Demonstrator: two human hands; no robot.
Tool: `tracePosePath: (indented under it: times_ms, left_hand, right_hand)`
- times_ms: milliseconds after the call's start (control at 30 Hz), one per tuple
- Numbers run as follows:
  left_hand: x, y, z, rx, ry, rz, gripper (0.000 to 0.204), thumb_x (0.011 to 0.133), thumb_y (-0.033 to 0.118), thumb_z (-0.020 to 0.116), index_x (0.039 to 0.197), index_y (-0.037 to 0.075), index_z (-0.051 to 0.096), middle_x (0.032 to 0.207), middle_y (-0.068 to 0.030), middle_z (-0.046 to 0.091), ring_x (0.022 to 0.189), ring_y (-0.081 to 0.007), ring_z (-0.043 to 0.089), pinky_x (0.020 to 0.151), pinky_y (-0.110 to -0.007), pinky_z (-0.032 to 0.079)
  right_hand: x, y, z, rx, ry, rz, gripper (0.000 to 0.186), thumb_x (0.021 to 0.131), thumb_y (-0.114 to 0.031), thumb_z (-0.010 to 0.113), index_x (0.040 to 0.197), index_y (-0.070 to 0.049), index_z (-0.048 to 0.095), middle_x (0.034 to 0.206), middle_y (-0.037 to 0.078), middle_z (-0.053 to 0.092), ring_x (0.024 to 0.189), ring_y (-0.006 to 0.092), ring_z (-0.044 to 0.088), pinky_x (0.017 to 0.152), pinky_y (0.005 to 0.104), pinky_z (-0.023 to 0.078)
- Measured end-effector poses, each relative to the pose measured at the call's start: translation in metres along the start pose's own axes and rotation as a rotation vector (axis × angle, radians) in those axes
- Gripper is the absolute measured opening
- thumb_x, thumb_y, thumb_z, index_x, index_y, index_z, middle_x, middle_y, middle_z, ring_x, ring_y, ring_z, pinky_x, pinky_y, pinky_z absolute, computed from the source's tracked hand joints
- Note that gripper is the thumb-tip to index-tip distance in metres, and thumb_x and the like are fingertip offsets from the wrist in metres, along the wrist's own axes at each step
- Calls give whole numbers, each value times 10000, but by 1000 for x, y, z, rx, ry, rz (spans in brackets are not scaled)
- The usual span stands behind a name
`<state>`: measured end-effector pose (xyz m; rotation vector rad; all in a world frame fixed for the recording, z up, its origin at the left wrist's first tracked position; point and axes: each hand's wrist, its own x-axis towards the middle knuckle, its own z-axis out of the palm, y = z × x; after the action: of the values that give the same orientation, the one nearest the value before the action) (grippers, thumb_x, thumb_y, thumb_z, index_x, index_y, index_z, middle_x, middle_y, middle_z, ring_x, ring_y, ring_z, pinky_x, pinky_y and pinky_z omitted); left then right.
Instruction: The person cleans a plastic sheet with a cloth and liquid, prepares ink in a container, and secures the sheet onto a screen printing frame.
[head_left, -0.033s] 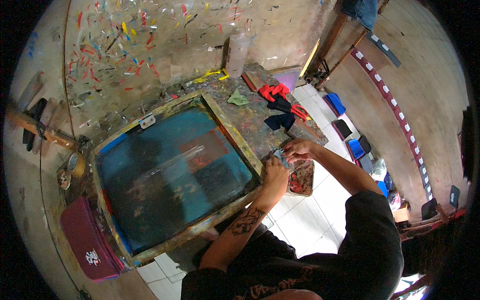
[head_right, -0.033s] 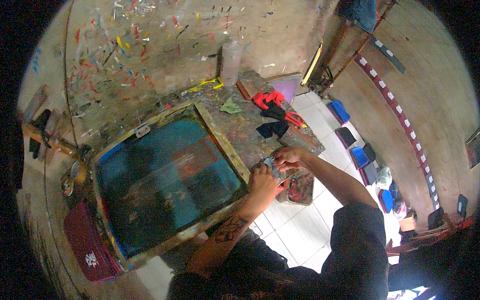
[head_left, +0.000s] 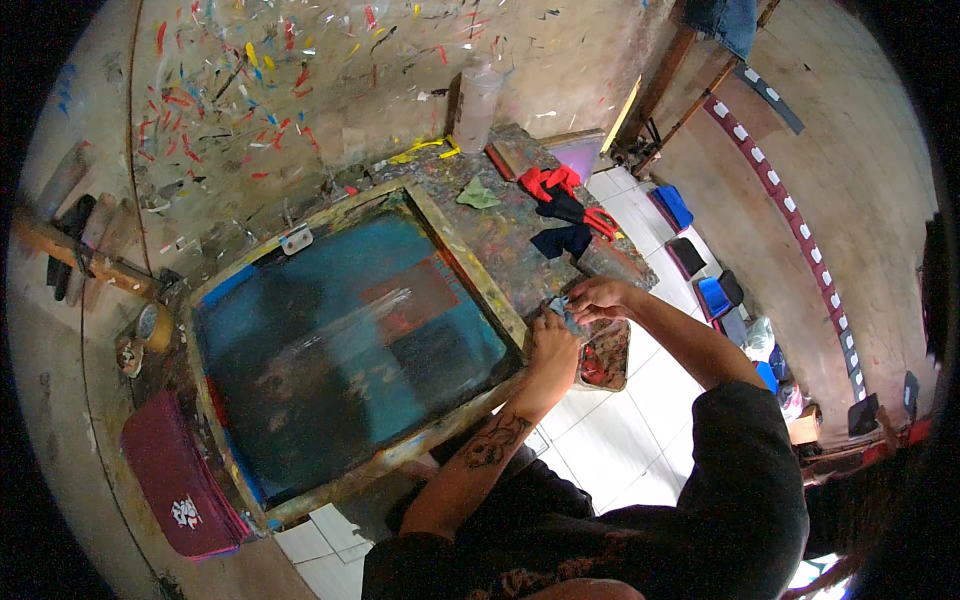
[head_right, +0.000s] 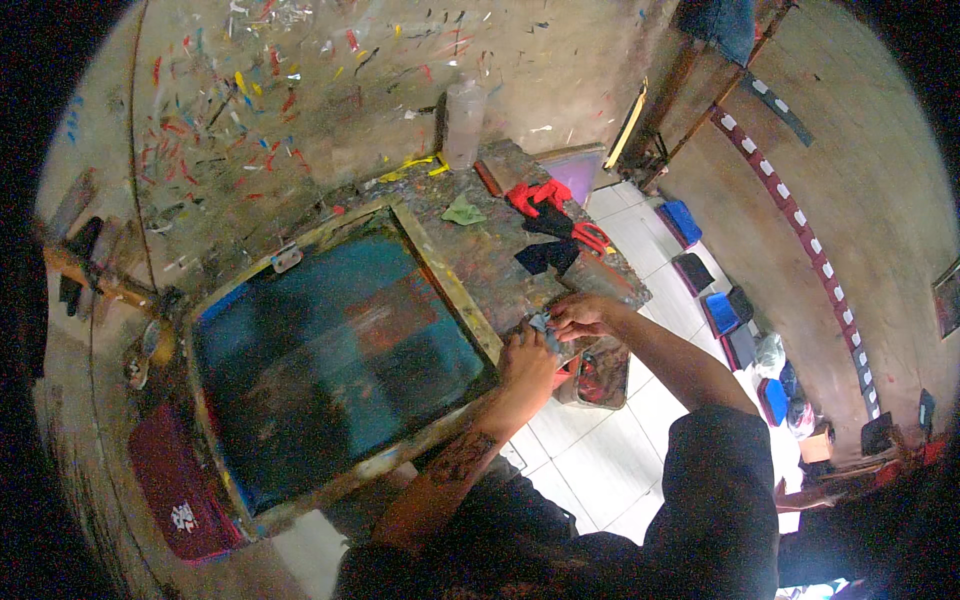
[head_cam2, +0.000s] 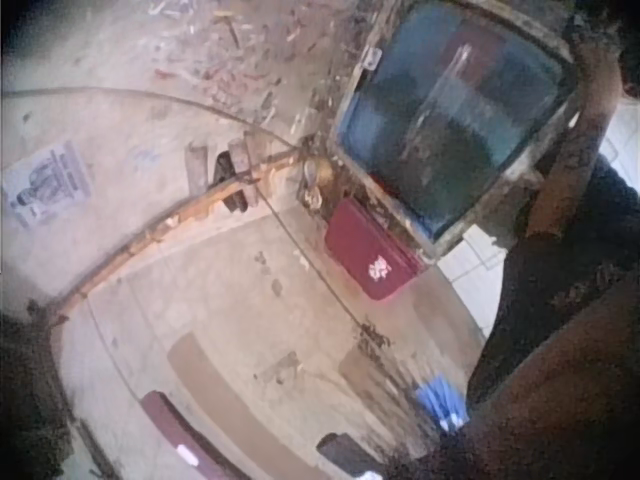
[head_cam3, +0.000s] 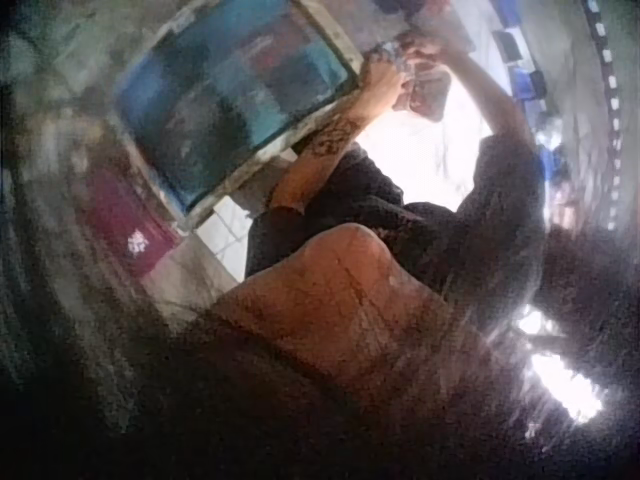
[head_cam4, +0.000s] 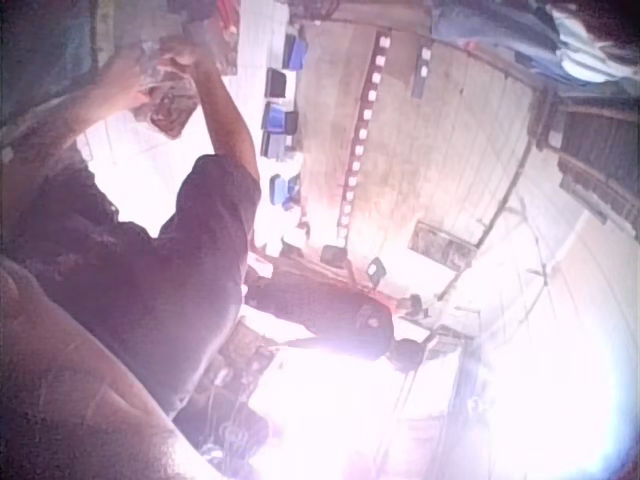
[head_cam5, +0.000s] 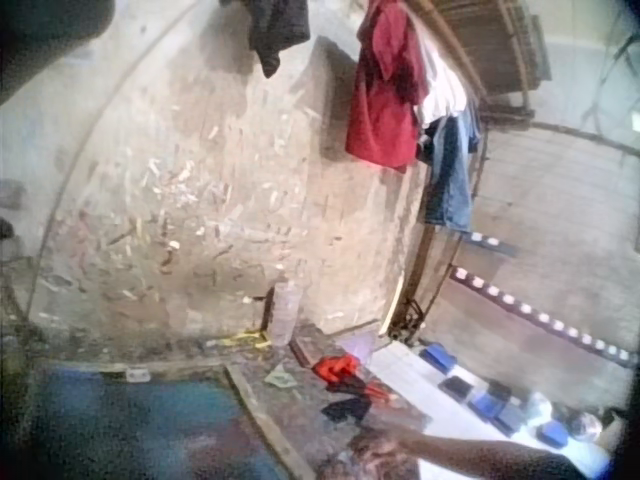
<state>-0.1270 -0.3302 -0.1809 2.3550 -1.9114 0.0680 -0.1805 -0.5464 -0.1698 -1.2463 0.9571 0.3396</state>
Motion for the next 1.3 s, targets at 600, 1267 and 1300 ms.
tracePosePath:
  times_ms: [600, 1267, 1300]
  left_hand:
    - [-1, 0, -9, -132, 98, -6, 237, 840, 278, 661, 953, 107, 780, 1018, -131, 721, 1176, -317, 590, 1131, -490, 298]
    - [-317, -144, -37, -12, 67, -532, 1031, 778, 762, 647, 1388, -60, 522, 1492, -220, 490, 1426, -337, 421, 1167, -499, 326]
    - [-319, -144, -35, -5, 108, -491, 930, 795, 732, 660, 1306, -41, 578, 1425, -202, 547, 1384, -330, 469, 1143, -502, 355]
  right_hand:
    - [-11, -17, 8, -377, 60, -22, 245, 863, -90, 755, 1087, -50, 665, 929, 87, 717, 738, 191, 689, 643, 330, 589]
    - [-79, 20, 196, -877, 719, -1058, 376, 963, -327, 670, 1148, 0, 668, 1111, 217, 696, 1034, 372, 655, 969, 449, 470]
    - [-81, 23, 199, -787, 666, -1048, 378, 968, -324, 665, 1159, 2, 661, 1103, 214, 694, 1037, 355, 654, 970, 439, 468]
